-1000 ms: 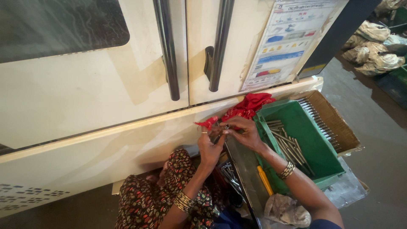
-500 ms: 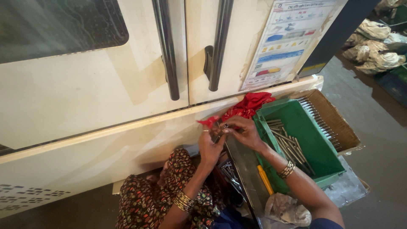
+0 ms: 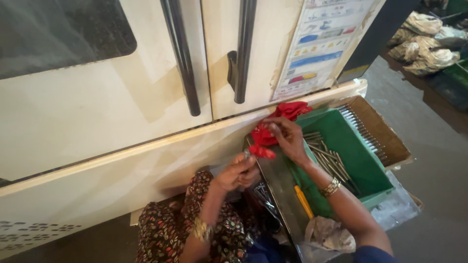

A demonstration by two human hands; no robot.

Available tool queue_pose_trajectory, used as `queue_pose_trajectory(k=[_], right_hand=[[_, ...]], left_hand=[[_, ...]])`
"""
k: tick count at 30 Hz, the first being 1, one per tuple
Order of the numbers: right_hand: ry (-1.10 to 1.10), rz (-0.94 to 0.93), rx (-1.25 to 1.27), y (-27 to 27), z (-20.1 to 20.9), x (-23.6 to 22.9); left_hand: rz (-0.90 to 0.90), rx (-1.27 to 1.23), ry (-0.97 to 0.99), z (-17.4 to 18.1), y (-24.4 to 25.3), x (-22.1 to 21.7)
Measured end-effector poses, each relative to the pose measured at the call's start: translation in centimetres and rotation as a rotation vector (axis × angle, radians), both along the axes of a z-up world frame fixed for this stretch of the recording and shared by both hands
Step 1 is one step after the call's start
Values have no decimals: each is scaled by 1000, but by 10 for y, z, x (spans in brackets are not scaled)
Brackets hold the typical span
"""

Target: The person operates a lathe to machine metal rods, then removes each rod and wipes it with a red cloth. They use a yellow deburring tool to smooth the rod ends and a digital caliper to measure dimensions. Finished rods are placed into a green bin.

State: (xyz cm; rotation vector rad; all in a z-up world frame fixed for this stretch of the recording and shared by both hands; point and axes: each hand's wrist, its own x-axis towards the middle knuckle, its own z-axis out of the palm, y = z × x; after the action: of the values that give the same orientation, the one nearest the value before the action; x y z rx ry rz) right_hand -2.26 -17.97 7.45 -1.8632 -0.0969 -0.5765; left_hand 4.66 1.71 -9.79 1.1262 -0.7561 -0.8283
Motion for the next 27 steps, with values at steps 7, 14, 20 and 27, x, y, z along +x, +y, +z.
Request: queue_pose_trajectory(k=[7,14,20,27], right_hand=[[-45,-248,-682,-17,-13,20],[213,-281,-1297,-40,-69,31],[822,-150,-1661,-66,-116,47],[658,-152,-1732,-72,-137,58]], left_hand=[[346,965,-1051,-81,-12,3],[671,359,-766,35,-16,-8],[679,182,-707,112,-10,-32],[718,74,-688,146,3,-46]])
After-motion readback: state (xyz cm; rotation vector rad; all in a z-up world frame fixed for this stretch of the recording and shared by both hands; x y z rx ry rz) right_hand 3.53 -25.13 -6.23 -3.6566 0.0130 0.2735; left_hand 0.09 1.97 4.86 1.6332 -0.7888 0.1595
